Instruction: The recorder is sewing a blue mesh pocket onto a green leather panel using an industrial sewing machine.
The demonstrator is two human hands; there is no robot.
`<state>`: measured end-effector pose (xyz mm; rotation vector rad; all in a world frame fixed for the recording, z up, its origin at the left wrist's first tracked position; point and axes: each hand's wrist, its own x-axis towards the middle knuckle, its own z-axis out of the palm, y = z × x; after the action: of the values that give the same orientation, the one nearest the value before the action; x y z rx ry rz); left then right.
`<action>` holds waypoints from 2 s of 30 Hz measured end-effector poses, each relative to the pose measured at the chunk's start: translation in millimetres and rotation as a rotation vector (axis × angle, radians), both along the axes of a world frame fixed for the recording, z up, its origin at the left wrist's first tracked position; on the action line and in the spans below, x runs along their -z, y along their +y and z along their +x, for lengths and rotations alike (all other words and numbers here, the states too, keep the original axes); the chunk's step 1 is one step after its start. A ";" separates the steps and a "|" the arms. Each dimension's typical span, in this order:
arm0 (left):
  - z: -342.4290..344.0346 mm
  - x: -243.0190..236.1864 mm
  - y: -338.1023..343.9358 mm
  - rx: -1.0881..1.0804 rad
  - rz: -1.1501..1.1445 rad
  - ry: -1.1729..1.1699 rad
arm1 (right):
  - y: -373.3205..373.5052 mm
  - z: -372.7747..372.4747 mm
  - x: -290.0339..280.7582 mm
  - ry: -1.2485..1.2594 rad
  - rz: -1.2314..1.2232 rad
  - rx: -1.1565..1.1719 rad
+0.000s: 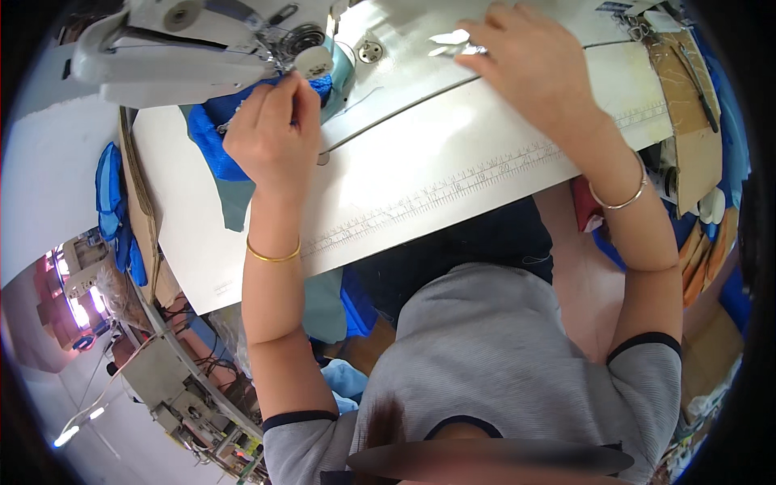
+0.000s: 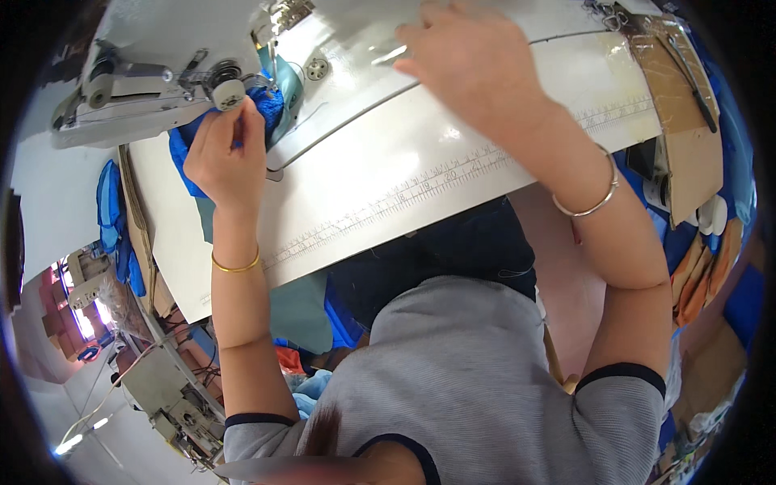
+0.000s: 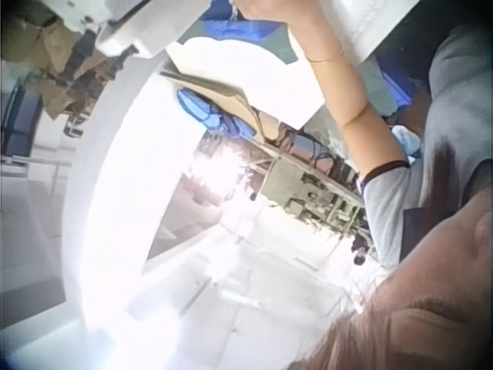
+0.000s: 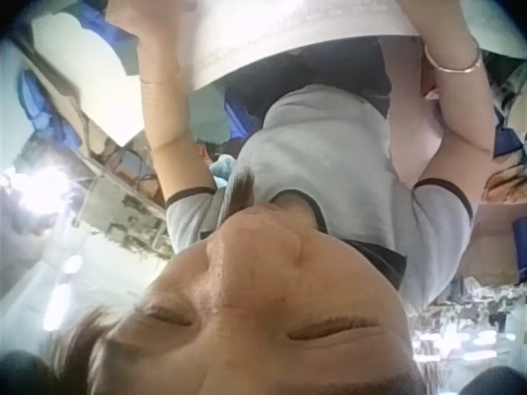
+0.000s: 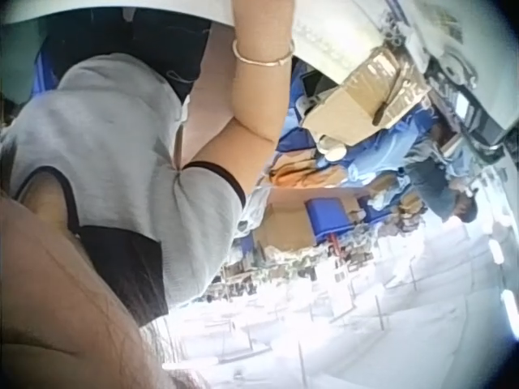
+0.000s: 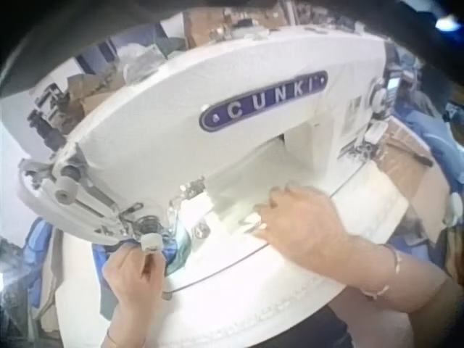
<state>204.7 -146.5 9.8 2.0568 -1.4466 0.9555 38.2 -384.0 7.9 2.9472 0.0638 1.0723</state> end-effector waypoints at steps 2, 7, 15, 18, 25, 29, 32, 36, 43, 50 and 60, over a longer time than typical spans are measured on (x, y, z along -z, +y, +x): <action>6.7 9.2 2.7 -0.012 -0.011 -0.016 | 3.2 -1.1 -30.2 0.576 0.178 0.307; 2.4 12.9 -3.3 -0.033 -0.108 -0.002 | -10.3 -12.6 7.7 0.170 0.234 0.164; -1.6 13.0 -4.8 -0.083 -0.162 0.041 | -11.0 -10.9 11.5 0.195 0.257 0.136; -2.2 12.6 -5.0 -0.076 -0.170 0.041 | -11.0 -11.6 13.8 0.187 0.222 0.148; -3.1 14.6 -3.8 -0.086 -0.171 0.059 | -8.1 -9.2 8.3 0.268 0.285 0.197; -3.0 14.8 -2.7 -0.095 -0.188 0.058 | -9.3 -9.9 11.2 0.240 0.259 0.186; -2.4 15.4 -2.7 -0.106 -0.179 0.062 | -8.6 -8.5 9.2 0.252 0.265 0.199; -1.1 15.4 -2.7 -0.104 -0.173 0.062 | -8.1 -7.1 5.2 0.298 0.288 0.227; -4.4 15.6 -2.7 -0.088 -0.202 0.129 | -8.2 -7.5 5.2 0.300 0.293 0.223; -4.2 15.3 -3.0 -0.097 -0.199 0.124 | -9.0 -7.9 3.8 0.311 0.327 0.209; -1.8 15.5 -4.4 -0.097 -0.186 0.108 | -9.0 -7.5 3.0 0.330 0.343 0.219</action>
<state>202.9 -150.9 -5.6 2.0233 -1.1672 0.9622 30.7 -393.0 4.8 3.2988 -0.4772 0.6143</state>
